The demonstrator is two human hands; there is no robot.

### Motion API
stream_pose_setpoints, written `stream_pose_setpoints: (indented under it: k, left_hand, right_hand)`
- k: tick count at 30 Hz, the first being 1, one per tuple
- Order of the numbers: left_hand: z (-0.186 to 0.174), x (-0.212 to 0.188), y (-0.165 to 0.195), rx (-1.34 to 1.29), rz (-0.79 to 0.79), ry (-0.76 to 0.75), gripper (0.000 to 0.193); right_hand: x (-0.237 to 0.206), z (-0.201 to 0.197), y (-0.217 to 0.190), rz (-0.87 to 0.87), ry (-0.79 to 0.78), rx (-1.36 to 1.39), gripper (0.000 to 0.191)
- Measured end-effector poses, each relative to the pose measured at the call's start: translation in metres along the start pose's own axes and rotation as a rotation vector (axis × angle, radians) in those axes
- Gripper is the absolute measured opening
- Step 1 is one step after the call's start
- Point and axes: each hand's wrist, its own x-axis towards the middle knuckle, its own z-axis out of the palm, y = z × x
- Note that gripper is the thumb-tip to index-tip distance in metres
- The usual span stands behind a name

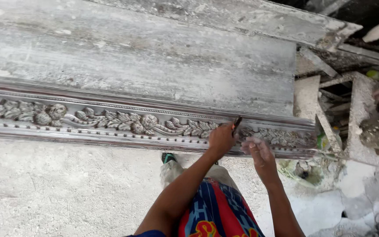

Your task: The person cleans a long decorative molding piece using a brush and water. They scrub the surface and details, then rinse the brush in a bucket of water. The person also fills a small cup with water from a tap.

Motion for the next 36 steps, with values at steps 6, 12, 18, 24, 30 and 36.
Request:
stream_pose_setpoints:
  k: [6,12,18,24,30,36]
  left_hand:
    - [-0.123,-0.034,-0.104,0.137,-0.354,0.216,0.030]
    - [-0.048,-0.058,-0.086,0.621,0.078,0.694,0.052]
    - [0.025,-0.043,0.007,0.011,-0.086,0.188,0.024]
    - [-0.037,-0.038,-0.038,0.363,-0.198,0.705,0.026]
    - [0.024,-0.011,0.022,0.039,-0.282,0.578,0.029]
    - [0.027,0.016,0.028,0.140,-0.186,0.592,0.023]
  right_hand:
    - [-0.009,-0.044,0.029,0.052,0.067,0.054,0.040]
    - [0.003,-0.080,0.065,0.090,0.052,0.171,0.041]
    - [0.047,-0.138,0.099,-0.042,-0.146,0.171,0.039]
    - [0.077,-0.233,0.134,-0.031,-0.169,0.196,0.036]
    - [0.099,-0.260,0.143,-0.095,-0.273,0.188,0.035]
    - [0.103,-0.258,0.153,-0.108,-0.299,0.225,0.035]
